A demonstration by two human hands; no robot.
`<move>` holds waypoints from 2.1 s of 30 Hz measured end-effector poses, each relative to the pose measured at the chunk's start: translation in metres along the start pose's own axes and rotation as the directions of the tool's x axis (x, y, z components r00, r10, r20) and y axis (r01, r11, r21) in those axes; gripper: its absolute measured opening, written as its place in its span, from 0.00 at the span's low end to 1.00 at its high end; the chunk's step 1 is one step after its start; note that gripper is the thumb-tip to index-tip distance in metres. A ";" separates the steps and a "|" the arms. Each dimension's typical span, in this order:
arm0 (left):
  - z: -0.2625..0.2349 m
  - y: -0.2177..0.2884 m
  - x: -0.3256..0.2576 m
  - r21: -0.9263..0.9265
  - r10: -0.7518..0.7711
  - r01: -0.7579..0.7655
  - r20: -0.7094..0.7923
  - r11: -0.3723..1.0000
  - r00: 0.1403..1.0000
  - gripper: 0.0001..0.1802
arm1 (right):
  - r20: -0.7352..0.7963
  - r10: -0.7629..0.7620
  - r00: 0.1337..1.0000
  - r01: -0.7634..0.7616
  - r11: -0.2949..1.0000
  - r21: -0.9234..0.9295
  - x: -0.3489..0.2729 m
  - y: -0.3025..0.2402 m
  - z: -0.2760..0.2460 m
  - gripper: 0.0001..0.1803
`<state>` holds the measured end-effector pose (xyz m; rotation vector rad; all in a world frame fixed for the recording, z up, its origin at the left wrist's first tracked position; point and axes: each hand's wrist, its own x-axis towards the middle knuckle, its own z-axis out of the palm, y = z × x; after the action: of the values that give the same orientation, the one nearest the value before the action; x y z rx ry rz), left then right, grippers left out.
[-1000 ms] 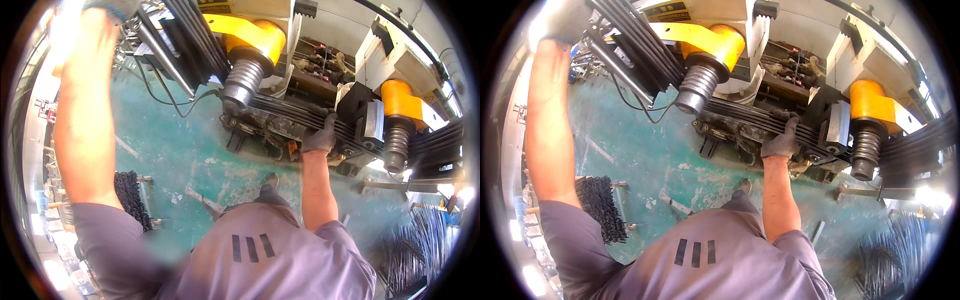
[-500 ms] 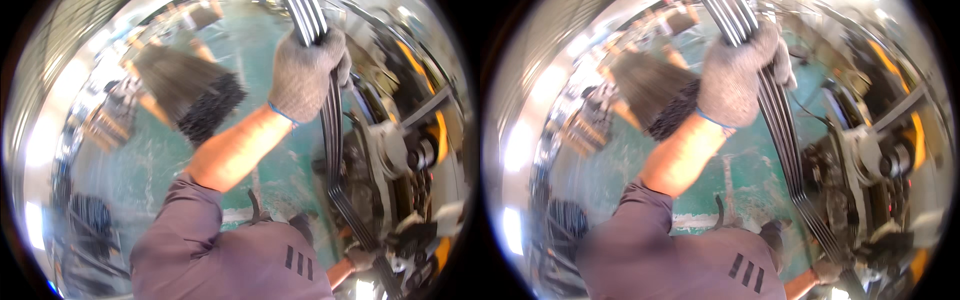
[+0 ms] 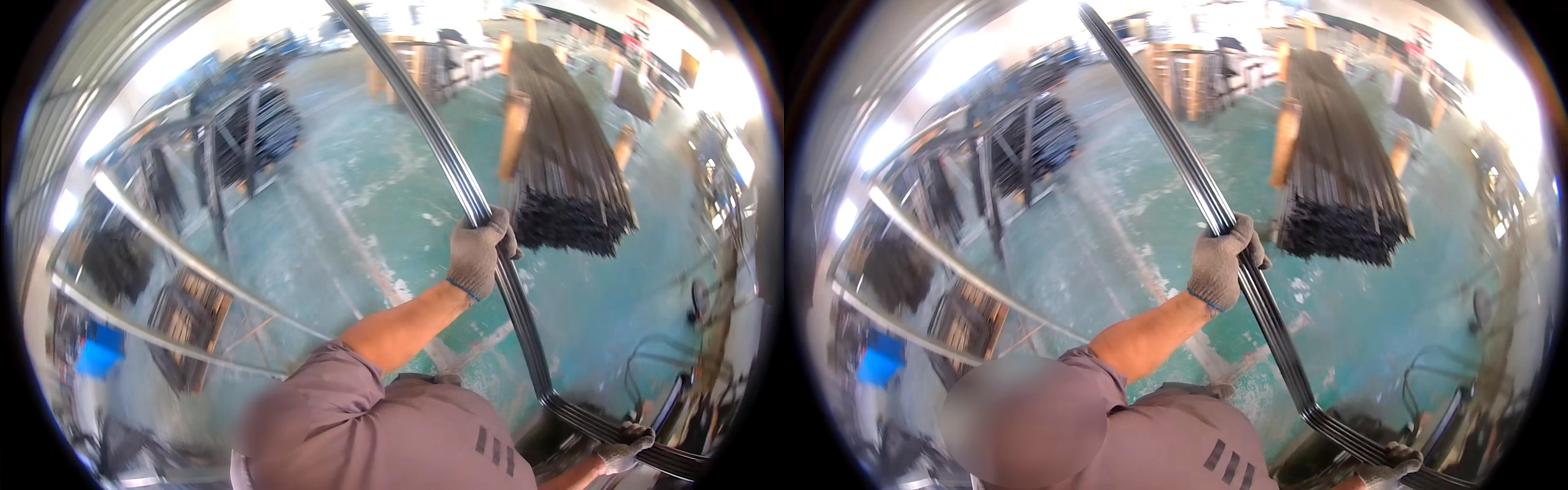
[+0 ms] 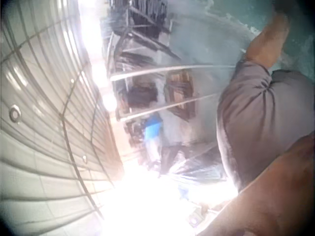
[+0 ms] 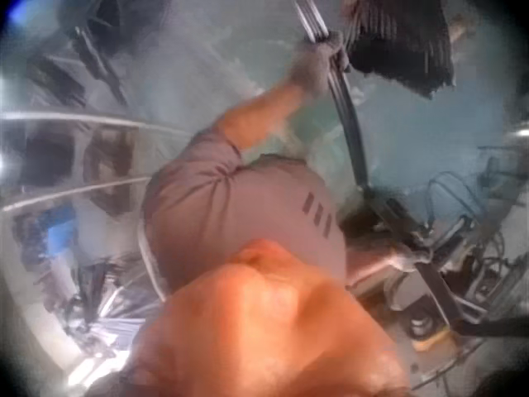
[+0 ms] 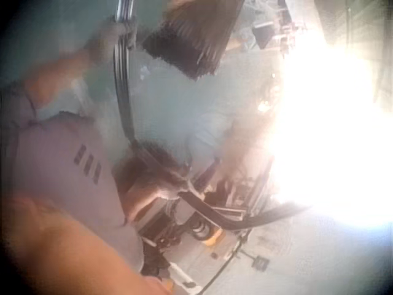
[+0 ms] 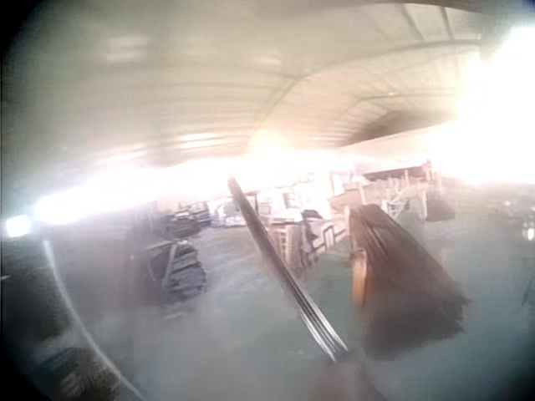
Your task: The person repeatedly picks up bundles of long metal rods from a floor stack and feeds them into a yellow and white bending machine. The machine bends the rods, and the person then removes the finished pieces and places them onto a metal rack. This cycle of loading, bending, and unloading is performed continuously throughout the clip.
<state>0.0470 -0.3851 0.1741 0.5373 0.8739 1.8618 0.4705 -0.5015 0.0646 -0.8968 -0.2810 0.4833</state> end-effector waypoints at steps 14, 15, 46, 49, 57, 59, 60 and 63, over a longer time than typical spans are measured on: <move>-0.173 0.099 -0.008 -0.336 0.036 -0.283 -0.586 0.898 0.810 0.09 | 0.637 0.052 0.769 0.030 0.993 -0.118 -0.055 0.027 0.278 0.13; -0.182 0.107 -0.004 -0.330 0.069 -0.320 -0.593 0.888 0.802 0.11 | 0.658 0.039 0.752 0.088 0.983 -0.159 -0.076 0.018 0.307 0.13; -0.490 0.128 0.054 -0.276 0.166 -0.433 -0.649 0.858 0.743 0.09 | 0.848 -0.349 -0.399 0.466 0.719 0.516 -0.401 0.280 0.495 0.31; -0.533 0.036 0.055 0.373 0.194 -0.006 -0.470 0.928 0.861 0.08 | 0.992 -0.120 0.047 0.869 0.495 0.019 -0.250 0.345 0.482 0.28; -0.323 -0.107 0.139 0.417 -0.360 0.347 -0.050 0.840 0.932 0.04 | 0.587 0.525 0.616 0.781 -0.312 -0.541 -0.022 0.432 0.510 0.47; -0.251 -0.109 0.174 0.044 -0.503 0.530 -0.258 0.847 0.825 0.05 | 0.548 0.590 0.593 0.793 -0.308 -0.526 -0.024 0.434 0.521 0.43; -0.217 -0.106 0.189 -0.156 -0.587 0.571 -0.336 0.806 0.737 0.07 | 0.504 0.651 0.568 0.785 -0.245 -0.569 -0.016 0.437 0.522 0.42; -0.142 -0.108 0.232 -0.053 -0.464 0.481 -0.377 0.875 0.802 0.07 | 0.487 0.732 0.477 0.785 -0.105 -0.611 0.003 0.442 0.525 0.27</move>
<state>-0.0871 -0.1944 -0.0032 -0.0388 1.1860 1.4962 0.1226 0.0885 0.0242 -2.2213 -2.1548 0.6058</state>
